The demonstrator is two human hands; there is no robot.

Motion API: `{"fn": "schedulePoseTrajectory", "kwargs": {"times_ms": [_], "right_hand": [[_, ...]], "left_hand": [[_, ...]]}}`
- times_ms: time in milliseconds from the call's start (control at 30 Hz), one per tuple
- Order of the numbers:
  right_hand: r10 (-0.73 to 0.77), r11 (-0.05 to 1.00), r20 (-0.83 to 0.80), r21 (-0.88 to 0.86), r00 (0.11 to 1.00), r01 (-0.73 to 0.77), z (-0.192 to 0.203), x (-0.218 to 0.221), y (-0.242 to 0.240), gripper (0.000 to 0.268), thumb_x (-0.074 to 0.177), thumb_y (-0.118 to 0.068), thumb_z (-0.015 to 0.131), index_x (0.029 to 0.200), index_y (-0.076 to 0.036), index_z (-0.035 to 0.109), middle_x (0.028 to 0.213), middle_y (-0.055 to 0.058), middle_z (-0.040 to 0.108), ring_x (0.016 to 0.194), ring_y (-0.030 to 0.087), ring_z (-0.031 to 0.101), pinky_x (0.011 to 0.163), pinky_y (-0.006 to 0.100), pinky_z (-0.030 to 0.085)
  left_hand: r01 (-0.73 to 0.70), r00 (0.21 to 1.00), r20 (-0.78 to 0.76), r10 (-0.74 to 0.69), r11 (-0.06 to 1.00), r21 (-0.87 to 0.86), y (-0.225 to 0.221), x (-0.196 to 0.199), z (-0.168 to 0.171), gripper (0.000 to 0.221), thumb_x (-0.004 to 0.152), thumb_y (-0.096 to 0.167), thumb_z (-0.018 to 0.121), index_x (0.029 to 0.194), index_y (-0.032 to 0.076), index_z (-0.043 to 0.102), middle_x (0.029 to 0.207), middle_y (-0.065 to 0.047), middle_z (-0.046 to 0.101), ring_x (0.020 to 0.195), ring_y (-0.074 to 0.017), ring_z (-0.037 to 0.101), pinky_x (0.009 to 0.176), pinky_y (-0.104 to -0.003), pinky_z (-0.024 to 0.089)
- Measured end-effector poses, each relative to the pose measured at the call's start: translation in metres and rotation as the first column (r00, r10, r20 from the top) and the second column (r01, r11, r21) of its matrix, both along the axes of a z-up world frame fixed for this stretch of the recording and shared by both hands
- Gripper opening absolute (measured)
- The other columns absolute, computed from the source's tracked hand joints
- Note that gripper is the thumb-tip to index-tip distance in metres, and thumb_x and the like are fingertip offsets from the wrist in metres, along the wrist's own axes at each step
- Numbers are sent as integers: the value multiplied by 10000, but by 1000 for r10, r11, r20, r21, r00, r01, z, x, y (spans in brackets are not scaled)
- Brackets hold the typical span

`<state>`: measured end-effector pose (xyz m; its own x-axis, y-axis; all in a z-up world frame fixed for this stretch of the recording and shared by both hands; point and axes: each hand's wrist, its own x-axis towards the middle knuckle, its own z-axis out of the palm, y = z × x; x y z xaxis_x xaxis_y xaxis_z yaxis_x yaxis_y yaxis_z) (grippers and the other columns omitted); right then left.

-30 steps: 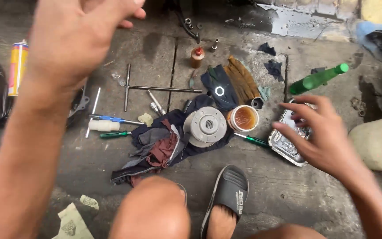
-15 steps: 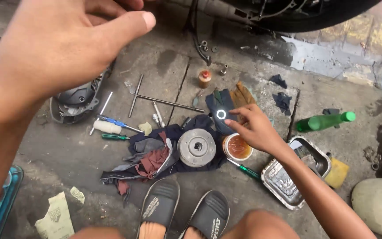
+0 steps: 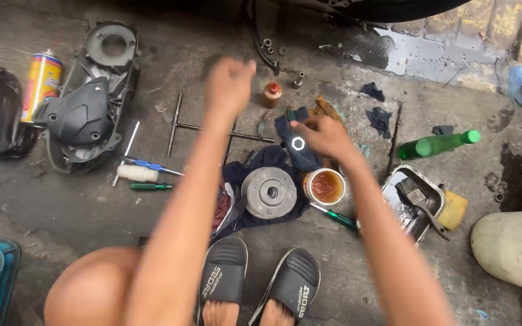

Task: Cleaning and assembling a motorcycle clutch assembly as part of a drive belt inspection

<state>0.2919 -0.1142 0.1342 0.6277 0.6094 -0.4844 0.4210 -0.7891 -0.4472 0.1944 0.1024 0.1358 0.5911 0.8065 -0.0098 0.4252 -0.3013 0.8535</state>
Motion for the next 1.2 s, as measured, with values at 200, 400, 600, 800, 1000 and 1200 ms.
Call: {"fn": "schedulePoseTrajectory", "kwargs": {"times_ms": [200,400,600,800,1000,1200], "right_hand": [[-749,635,-223,24,624,772,-116,-108,-28,841,936,-793,440,1238,-61,721,1222,247,712,1281,396,607,1097,499,445],[-797,560,-358,-135,487,817,-98,-136,-11,798,900,-730,513,1307,-62,673,1378,226,640,1397,399,501,1187,495,364],[-788,484,-520,-194,329,853,-126,-139,-12,841,794,-681,664,1417,-120,595,1459,168,571,1437,356,450,1188,500,338],[-846,492,-347,-221,404,842,-106,-139,-15,909,818,-727,590,1505,-138,503,1511,210,518,1464,374,426,1219,458,330],[-826,505,-412,-236,385,830,-136,-143,-22,1047,752,-798,630,1555,-147,461,1511,222,520,1463,394,423,1204,496,335],[-839,497,-384,-252,385,831,-122,-140,-8,1007,733,-781,647,1441,-67,595,1421,251,592,1421,399,479,1166,495,381]], "left_hand": [[-216,888,-446,-116,750,-626,-103,-81,-39,961,933,805,248,1522,61,399,1518,-304,387,1445,-494,345,1184,-662,246],[-239,801,-556,-221,734,-636,-118,-86,-66,929,940,810,329,1499,75,426,1497,-290,409,1440,-459,370,1161,-618,292],[-176,806,-537,-249,765,-619,-105,-89,-52,952,938,794,402,1527,47,361,1510,-334,307,1423,-504,353,1146,-604,318],[-91,805,-472,-360,711,-697,-107,-96,-96,1134,861,916,416,1572,37,317,1511,-361,342,1430,-522,372,1153,-596,318],[-107,787,-531,-313,779,-617,-106,-100,-100,1070,884,858,433,1528,4,418,1491,-343,413,1432,-498,401,1177,-574,334],[-130,763,-586,-273,824,-552,-109,-100,-127,945,869,800,507,1418,33,558,1424,-278,499,1384,-447,470,1144,-561,386]]}}
